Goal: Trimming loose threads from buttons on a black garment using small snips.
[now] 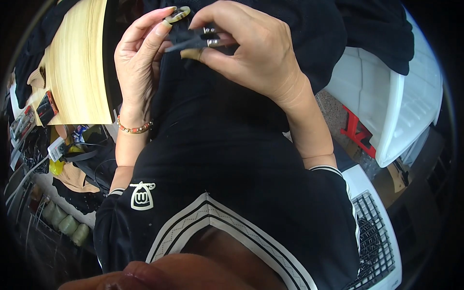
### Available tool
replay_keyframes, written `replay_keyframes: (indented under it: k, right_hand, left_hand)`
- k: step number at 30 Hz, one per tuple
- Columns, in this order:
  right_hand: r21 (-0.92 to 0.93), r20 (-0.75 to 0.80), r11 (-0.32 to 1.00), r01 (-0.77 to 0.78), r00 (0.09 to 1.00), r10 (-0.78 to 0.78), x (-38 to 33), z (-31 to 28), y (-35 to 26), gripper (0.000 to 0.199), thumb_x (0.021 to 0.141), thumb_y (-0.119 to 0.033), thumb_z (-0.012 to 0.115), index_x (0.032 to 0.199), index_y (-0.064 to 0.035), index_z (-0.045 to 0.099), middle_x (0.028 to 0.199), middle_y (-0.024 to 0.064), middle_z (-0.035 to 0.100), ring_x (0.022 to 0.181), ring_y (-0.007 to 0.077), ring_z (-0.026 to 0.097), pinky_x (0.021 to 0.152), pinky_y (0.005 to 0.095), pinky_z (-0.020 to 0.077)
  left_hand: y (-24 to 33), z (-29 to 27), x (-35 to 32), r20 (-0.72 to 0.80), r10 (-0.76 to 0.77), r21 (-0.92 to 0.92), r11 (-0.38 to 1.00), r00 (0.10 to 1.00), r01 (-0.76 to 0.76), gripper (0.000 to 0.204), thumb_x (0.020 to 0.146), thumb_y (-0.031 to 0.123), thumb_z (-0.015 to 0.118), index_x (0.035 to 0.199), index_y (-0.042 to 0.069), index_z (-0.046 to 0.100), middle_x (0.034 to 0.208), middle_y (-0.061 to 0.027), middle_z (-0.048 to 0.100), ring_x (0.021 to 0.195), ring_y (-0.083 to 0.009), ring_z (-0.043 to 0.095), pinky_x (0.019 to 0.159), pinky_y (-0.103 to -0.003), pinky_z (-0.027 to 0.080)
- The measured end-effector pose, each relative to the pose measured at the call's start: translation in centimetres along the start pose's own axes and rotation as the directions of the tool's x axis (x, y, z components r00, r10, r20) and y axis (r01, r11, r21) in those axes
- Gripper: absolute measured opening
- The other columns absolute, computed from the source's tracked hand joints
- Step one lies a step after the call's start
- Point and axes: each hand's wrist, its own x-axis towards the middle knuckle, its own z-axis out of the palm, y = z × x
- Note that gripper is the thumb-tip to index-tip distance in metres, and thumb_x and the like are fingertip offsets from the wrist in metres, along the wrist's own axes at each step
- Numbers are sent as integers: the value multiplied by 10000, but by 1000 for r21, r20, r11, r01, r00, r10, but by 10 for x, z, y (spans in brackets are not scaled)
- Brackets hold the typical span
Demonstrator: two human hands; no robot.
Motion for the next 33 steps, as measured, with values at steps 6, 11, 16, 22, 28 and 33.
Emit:
replay_keyframes:
  k: [6, 11, 16, 22, 28, 33]
  right_hand:
    - [-389, -5, 863, 321, 937, -350, 5, 4, 2, 155, 753, -157, 761, 887, -125, 689, 726, -16, 650, 586, 133, 640, 521, 241, 505]
    - [-447, 42, 808, 384, 911, -410, 4, 4, -6, 119, 783, -176, 731, 893, -148, 695, 734, -31, 635, 602, 118, 634, 514, 233, 498]
    - [-457, 66, 790, 410, 901, -429, 1, 0, -6, 131, 784, -171, 723, 913, -156, 709, 761, -34, 635, 620, 116, 628, 507, 233, 492]
    - [-416, 65, 809, 416, 901, -429, 1, 6, -13, 153, 782, -155, 709, 935, -153, 716, 765, -26, 638, 622, 122, 631, 509, 242, 493]
    - [-216, 47, 952, 217, 976, -212, 6, 2, -18, 220, 702, -86, 755, 914, -120, 711, 714, 2, 610, 607, 146, 624, 521, 257, 496]
    - [294, 116, 950, -102, 991, 70, 7, -17, -17, 256, 743, -51, 831, 973, -30, 720, 753, -14, 648, 649, 30, 580, 540, 171, 394]
  left_hand:
    - [22, 4, 3, 68, -210, 66, 976, 975, 205, 370, 901, -10, 677, 1266, -33, 618, 1066, -68, 695, 926, -105, 661, 802, -213, 538]
    - [-4, -5, 26, 366, 26, -212, 976, 930, 56, 345, 915, 21, 676, 1254, -36, 641, 1002, -63, 701, 860, -104, 661, 777, -213, 539]
    - [43, 2, 12, 205, -352, 258, 920, 913, 297, 371, 906, 1, 673, 1270, -51, 623, 1017, -81, 691, 837, -105, 656, 772, -202, 527]
    - [5, -11, 0, 21, -125, 139, 983, 992, 121, 177, 938, 120, 697, 1093, 46, 738, 933, -5, 726, 726, 3, 577, 644, -119, 457]
    - [3, -2, -5, -50, -104, -71, 992, 993, 100, 181, 954, 123, 677, 1099, 20, 713, 970, -38, 729, 748, -25, 634, 681, -141, 516]
    - [7, -3, -7, 69, 48, -12, 999, 996, -47, 186, 919, 141, 726, 1075, 43, 749, 962, -32, 742, 748, -38, 634, 693, -167, 510]
